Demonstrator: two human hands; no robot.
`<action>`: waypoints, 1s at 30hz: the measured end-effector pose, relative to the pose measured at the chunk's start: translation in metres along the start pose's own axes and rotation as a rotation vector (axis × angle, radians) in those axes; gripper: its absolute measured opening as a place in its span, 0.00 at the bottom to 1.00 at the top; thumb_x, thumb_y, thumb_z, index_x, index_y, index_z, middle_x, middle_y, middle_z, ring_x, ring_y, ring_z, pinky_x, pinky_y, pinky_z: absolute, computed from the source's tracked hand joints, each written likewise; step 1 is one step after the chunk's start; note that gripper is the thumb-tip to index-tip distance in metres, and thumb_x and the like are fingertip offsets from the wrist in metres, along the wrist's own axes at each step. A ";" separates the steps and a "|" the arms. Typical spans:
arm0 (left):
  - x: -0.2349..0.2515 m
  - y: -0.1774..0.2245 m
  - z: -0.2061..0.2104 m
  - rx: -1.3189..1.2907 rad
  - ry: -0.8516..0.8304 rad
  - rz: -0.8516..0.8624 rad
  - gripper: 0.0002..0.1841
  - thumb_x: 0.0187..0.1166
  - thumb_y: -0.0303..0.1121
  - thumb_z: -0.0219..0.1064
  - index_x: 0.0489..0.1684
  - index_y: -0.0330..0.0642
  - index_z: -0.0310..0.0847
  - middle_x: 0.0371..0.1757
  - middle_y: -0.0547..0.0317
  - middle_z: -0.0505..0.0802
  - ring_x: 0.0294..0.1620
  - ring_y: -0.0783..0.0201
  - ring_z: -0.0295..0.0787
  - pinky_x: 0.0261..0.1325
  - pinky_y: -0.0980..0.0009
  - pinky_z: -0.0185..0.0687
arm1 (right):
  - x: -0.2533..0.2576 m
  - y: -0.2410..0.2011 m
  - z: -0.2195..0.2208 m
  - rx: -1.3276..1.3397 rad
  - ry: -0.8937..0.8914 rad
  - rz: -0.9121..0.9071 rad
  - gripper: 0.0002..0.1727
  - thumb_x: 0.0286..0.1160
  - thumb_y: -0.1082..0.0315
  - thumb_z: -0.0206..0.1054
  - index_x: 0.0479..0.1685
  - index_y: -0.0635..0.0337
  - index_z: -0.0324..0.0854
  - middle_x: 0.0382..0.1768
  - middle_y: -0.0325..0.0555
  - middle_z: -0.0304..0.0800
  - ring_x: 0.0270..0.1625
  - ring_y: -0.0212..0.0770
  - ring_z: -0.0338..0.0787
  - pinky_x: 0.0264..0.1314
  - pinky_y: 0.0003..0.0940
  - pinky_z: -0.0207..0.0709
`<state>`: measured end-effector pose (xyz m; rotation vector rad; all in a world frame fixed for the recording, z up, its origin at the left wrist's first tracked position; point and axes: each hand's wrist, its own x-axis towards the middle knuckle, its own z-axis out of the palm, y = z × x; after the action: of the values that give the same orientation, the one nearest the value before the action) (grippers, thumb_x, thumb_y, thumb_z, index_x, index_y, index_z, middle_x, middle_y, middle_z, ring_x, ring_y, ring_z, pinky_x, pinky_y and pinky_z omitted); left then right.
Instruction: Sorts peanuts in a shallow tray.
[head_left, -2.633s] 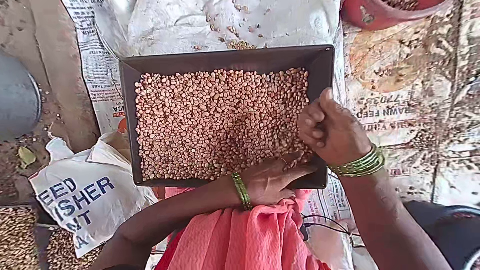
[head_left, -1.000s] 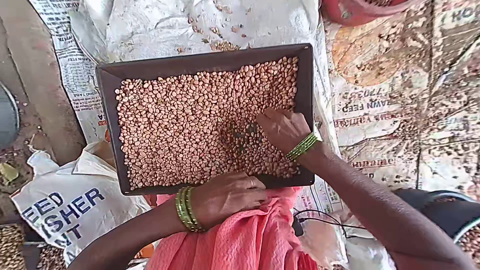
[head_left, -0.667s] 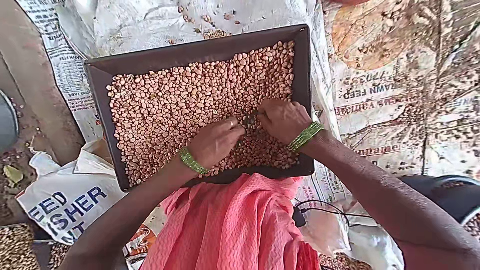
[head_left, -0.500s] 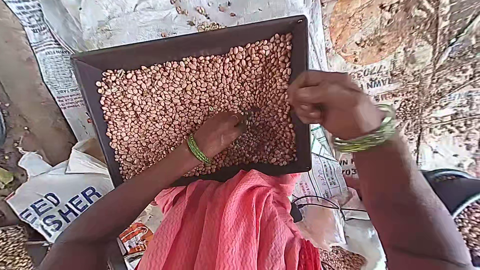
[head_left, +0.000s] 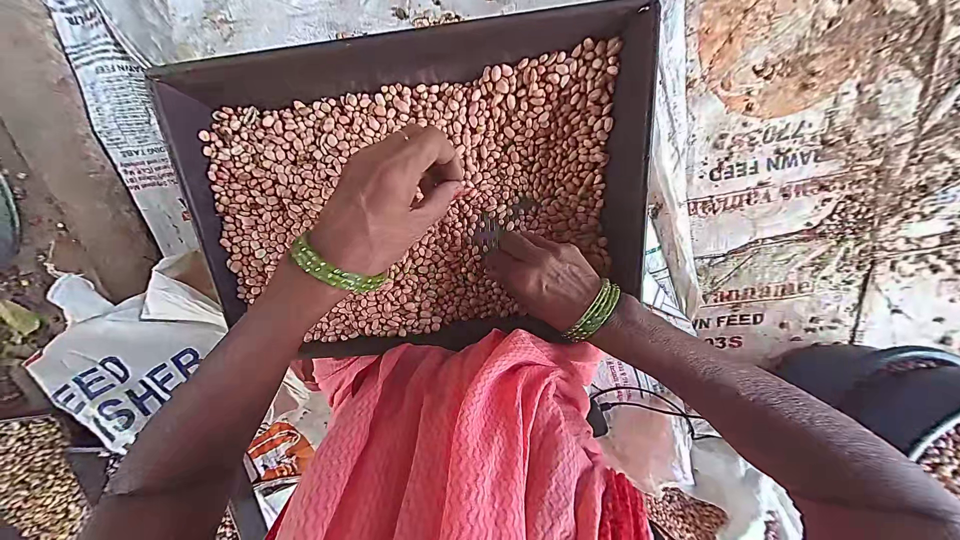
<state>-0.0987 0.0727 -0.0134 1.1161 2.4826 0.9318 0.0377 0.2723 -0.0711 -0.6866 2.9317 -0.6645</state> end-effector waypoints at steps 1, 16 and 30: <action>-0.006 0.000 -0.004 -0.012 0.008 -0.009 0.10 0.83 0.34 0.66 0.50 0.36 0.86 0.46 0.49 0.92 0.41 0.65 0.90 0.48 0.72 0.85 | 0.001 -0.001 0.001 -0.040 0.013 -0.029 0.07 0.79 0.76 0.63 0.39 0.68 0.87 0.36 0.58 0.85 0.39 0.58 0.92 0.28 0.43 0.84; -0.019 0.000 -0.014 -0.030 -0.026 0.007 0.11 0.85 0.35 0.64 0.52 0.38 0.89 0.47 0.50 0.93 0.44 0.65 0.90 0.51 0.71 0.85 | 0.027 0.017 -0.031 0.593 -0.015 0.407 0.12 0.83 0.66 0.63 0.45 0.65 0.89 0.33 0.46 0.90 0.33 0.38 0.88 0.38 0.37 0.83; -0.029 -0.010 0.040 0.383 -0.270 0.078 0.09 0.81 0.27 0.68 0.46 0.28 0.89 0.46 0.34 0.90 0.49 0.36 0.91 0.56 0.47 0.87 | 0.018 0.011 -0.031 0.790 -0.029 0.550 0.12 0.86 0.61 0.64 0.43 0.56 0.91 0.35 0.35 0.89 0.31 0.25 0.83 0.38 0.25 0.77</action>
<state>-0.0657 0.0639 -0.0506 1.3591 2.4594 0.2962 0.0129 0.2856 -0.0471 0.1750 2.3136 -1.5294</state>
